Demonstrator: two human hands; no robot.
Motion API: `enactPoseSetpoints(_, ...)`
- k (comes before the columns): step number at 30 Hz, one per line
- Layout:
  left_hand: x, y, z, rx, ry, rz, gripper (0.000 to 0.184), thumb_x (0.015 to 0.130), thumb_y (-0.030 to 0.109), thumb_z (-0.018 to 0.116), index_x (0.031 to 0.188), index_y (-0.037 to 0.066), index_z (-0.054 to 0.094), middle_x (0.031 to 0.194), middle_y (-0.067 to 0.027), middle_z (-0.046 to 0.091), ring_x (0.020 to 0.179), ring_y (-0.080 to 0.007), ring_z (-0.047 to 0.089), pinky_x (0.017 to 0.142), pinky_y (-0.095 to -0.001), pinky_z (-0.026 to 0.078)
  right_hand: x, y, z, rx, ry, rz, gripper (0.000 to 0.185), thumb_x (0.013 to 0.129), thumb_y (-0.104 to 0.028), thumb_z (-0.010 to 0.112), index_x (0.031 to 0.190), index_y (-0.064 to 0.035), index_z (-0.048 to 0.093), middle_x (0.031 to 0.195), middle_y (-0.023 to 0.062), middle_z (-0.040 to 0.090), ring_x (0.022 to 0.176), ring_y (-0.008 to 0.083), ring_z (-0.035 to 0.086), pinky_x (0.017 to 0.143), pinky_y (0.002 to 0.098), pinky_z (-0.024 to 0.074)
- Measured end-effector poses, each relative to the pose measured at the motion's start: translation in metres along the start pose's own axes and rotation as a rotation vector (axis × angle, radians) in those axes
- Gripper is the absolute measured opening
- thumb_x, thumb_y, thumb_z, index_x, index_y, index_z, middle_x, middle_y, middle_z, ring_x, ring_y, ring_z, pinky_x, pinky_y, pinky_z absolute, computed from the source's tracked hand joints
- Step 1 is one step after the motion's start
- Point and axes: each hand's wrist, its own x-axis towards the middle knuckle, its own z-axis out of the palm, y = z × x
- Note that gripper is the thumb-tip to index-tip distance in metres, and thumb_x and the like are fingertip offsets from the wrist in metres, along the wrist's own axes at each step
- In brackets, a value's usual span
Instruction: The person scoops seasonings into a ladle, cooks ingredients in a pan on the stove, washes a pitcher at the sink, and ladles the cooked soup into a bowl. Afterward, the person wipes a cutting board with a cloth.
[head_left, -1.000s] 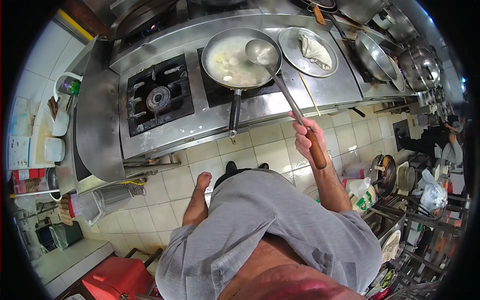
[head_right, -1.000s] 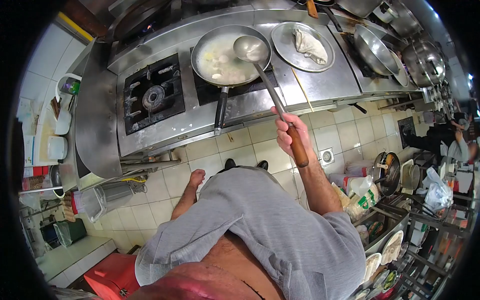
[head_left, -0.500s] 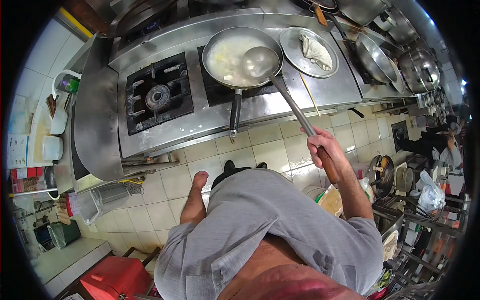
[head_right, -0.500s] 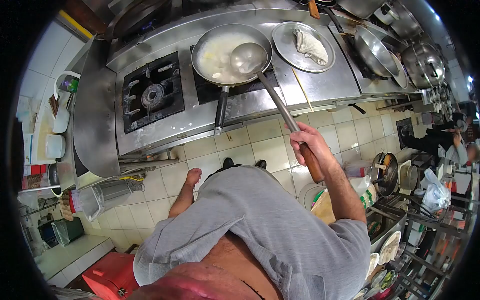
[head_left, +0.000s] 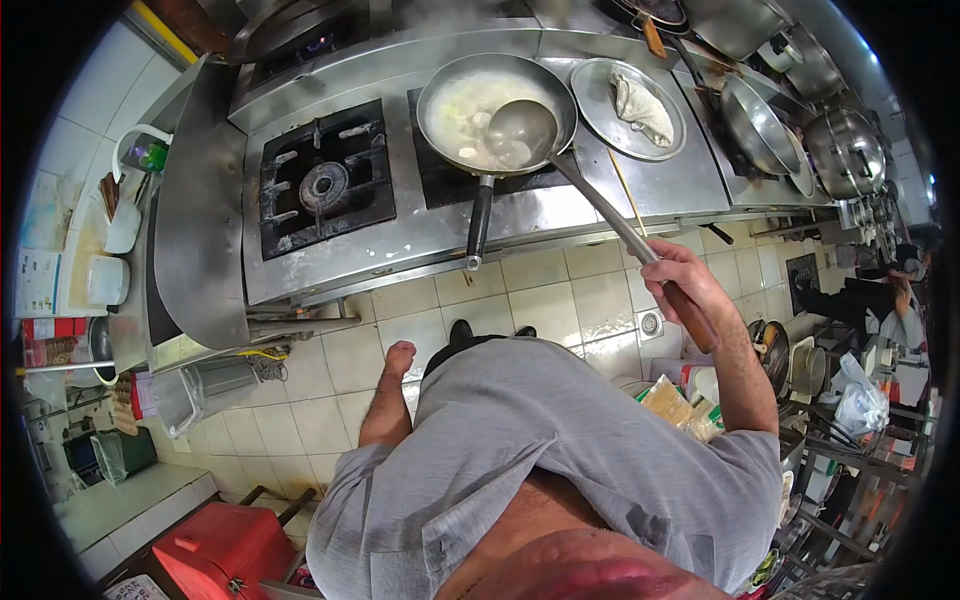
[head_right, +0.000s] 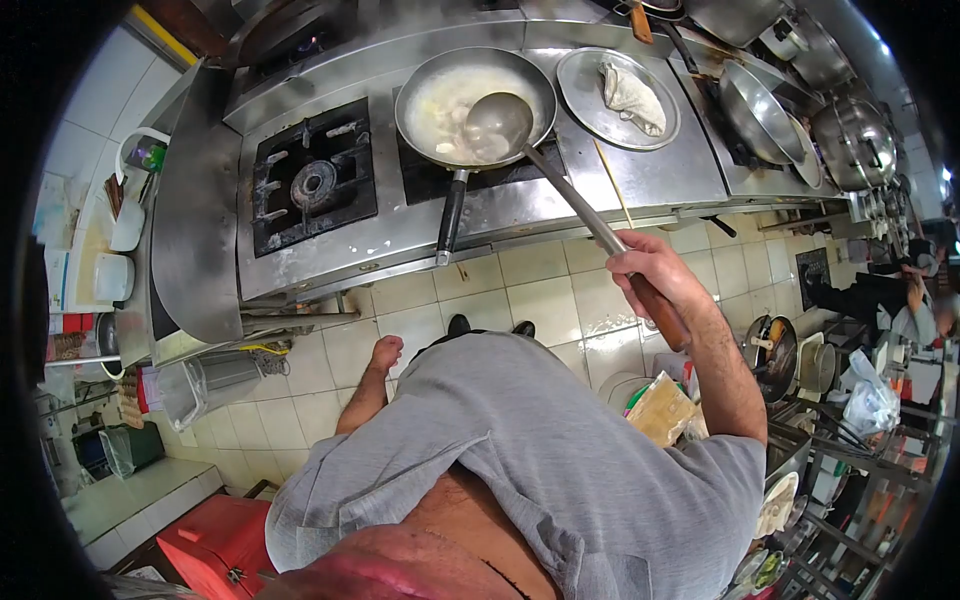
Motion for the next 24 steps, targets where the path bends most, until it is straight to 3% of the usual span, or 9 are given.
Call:
enactPoseSetpoints(7, -0.003, -0.015, 0.002, -0.033, 0.048, 0.055, 0.017, 0.070, 0.013, 0.058, 0.083, 0.004, 0.065, 0.078, -0.0090, 0.065, 0.071, -0.0189, 0.060, 0.066, -0.0306, 0.049, -0.001, -0.004, 0.011, 0.372, -0.132, -0.026, 0.034, 0.083, -0.012, 0.045, 0.114, 0.0030, 0.046, 0.055, 0.0001, 0.042, 0.029, 0.0102, 0.040, 0.024, 0.0228, 0.0324)
enactPoseSetpoints(10, -0.001, -0.020, 0.002, 0.081, 0.046, 0.109, 0.022, 0.070, 0.019, 0.054, 0.082, 0.004, 0.066, 0.089, -0.0163, 0.064, 0.087, -0.0312, 0.059, 0.080, -0.0370, 0.046, -0.004, -0.025, 0.035, 0.340, -0.144, -0.085, 0.037, 0.081, -0.012, 0.046, 0.115, 0.0038, 0.045, 0.055, 0.0009, 0.042, 0.029, 0.0107, 0.039, 0.024, 0.0232, 0.0305)
enactPoseSetpoints(12, -0.005, -0.021, -0.002, 0.182, 0.081, 0.235, 0.021, 0.071, 0.019, 0.053, 0.080, 0.004, 0.065, 0.089, -0.0167, 0.064, 0.086, -0.0322, 0.059, 0.079, -0.0373, 0.047, 0.001, -0.044, 0.053, 0.233, -0.163, -0.126, 0.038, 0.077, -0.009, 0.046, 0.113, 0.0030, 0.047, 0.054, 0.0024, 0.042, 0.029, 0.0116, 0.039, 0.024, 0.0251, 0.0275)
enactPoseSetpoints(14, 0.036, -0.064, 0.000, 0.922, 0.249, 0.845, 0.009, 0.066, 0.006, 0.054, 0.071, 0.007, 0.061, 0.068, -0.0118, 0.060, 0.059, -0.0270, 0.056, 0.056, -0.0365, 0.047, 0.006, -0.070, 0.085, 0.160, -0.198, -0.181, 0.040, 0.077, -0.009, 0.046, 0.114, 0.0036, 0.047, 0.055, 0.0027, 0.042, 0.030, 0.0116, 0.039, 0.025, 0.0250, 0.0270)
enactPoseSetpoints(16, 0.020, -0.062, -0.006, 0.424, 0.233, 0.668, 0.008, 0.062, 0.006, 0.052, 0.066, 0.006, 0.059, 0.073, -0.0132, 0.060, 0.076, -0.0325, 0.058, 0.065, -0.0370, 0.048, 0.007, -0.091, 0.120, 0.110, -0.202, -0.244, 0.041, 0.076, -0.009, 0.046, 0.115, 0.0042, 0.046, 0.055, 0.0031, 0.042, 0.030, 0.0116, 0.038, 0.025, 0.0249, 0.0264)
enactPoseSetpoints(18, 0.002, -0.066, -0.010, 0.404, 0.315, 0.723, 0.013, 0.065, 0.011, 0.051, 0.069, 0.007, 0.063, 0.075, -0.0126, 0.062, 0.074, -0.0303, 0.060, 0.067, -0.0404, 0.050, 0.017, -0.118, 0.165, 0.004, -0.280, -0.374, 0.043, 0.076, -0.010, 0.047, 0.116, 0.0046, 0.046, 0.053, 0.0030, 0.042, 0.032, 0.0115, 0.039, 0.028, 0.0239, 0.0275)
enactPoseSetpoints(20, 0.015, -0.086, -0.017, 0.864, 0.241, 0.789, 0.013, 0.064, 0.010, 0.052, 0.068, 0.007, 0.063, 0.077, -0.0131, 0.063, 0.075, -0.0314, 0.060, 0.067, -0.0397, 0.051, 0.020, -0.146, 0.225, -0.070, -0.382, -0.482, 0.036, 0.075, -0.012, 0.051, 0.108, 0.0031, 0.051, 0.051, 0.0026, 0.043, 0.034, 0.0117, 0.040, 0.032, 0.0239, 0.0305)
enactPoseSetpoints(22, -0.004, -0.091, -0.016, 0.373, 0.322, 0.438, 0.015, 0.062, 0.011, 0.056, 0.074, 0.007, 0.064, 0.084, -0.0124, 0.064, 0.078, -0.0290, 0.060, 0.069, -0.0380, 0.050, 0.064, -0.172, 0.274, -0.322, -0.499, -0.549, 0.029, 0.075, -0.015, 0.055, 0.098, 0.0015, 0.054, 0.051, 0.0022, 0.045, 0.035, 0.0118, 0.041, 0.034, 0.0245, 0.0326)
enactPoseSetpoints(24, 0.008, -0.122, -0.013, 0.719, 0.461, 0.663, 0.011, 0.057, 0.011, 0.057, 0.067, 0.009, 0.060, 0.077, -0.0118, 0.061, 0.075, -0.0288, 0.059, 0.064, -0.0396, 0.049, 0.106, -0.196, 0.327, -0.468, -0.527, -0.663, 0.028, 0.072, -0.010, 0.058, 0.097, 0.0017, 0.053, 0.053, 0.0015, 0.047, 0.038, 0.0108, 0.045, 0.035, 0.0248, 0.0361)
